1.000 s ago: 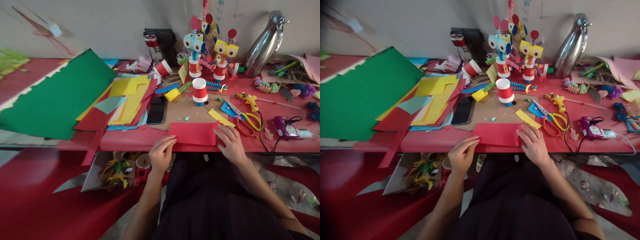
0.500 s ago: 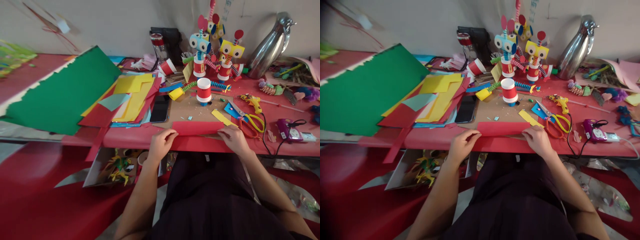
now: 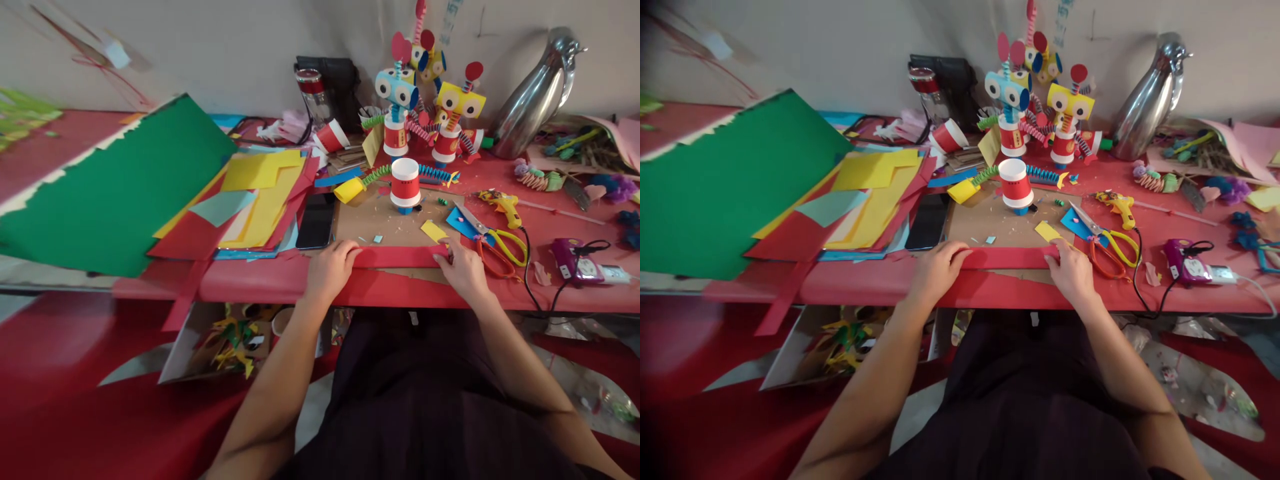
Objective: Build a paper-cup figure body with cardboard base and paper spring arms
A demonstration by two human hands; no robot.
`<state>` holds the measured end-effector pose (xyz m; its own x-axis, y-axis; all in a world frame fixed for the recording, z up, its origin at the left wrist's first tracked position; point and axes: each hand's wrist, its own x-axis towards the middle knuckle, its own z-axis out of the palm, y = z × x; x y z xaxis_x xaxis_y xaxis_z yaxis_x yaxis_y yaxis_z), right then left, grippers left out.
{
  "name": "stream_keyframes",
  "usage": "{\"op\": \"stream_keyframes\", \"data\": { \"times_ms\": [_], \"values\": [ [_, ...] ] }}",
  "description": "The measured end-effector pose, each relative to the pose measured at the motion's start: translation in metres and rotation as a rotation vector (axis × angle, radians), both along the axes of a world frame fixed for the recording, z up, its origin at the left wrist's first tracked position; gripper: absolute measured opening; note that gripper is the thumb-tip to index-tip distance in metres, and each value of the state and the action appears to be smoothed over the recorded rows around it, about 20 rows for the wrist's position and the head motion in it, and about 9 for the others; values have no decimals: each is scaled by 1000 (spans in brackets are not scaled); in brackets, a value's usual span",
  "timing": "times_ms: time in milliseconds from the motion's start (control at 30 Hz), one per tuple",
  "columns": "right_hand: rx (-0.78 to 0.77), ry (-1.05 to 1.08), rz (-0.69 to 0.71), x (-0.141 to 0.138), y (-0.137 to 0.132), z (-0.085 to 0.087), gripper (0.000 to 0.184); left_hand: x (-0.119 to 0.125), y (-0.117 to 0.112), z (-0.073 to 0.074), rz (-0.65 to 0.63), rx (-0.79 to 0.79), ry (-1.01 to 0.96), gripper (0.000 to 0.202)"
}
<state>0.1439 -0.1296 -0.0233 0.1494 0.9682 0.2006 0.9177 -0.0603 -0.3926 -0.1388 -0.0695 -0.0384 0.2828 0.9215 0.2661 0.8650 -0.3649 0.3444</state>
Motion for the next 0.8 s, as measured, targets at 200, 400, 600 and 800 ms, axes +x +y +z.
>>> {"op": "stream_keyframes", "data": {
  "times_ms": [200,400,600,800],
  "values": [
    [34,-41,4,-3,-1,-3,41,2,1,-1,46,-12,52,16],
    [-29,-63,72,-5,-3,5,29,4,-2,-1,43,-18,49,19],
    [53,-201,105,-9,-9,7,33,15,-5,14,-78,139,255,32],
    [-18,-306,428,-26,-8,3,52,48,-30,16,-181,8,220,43]
  ]
}}
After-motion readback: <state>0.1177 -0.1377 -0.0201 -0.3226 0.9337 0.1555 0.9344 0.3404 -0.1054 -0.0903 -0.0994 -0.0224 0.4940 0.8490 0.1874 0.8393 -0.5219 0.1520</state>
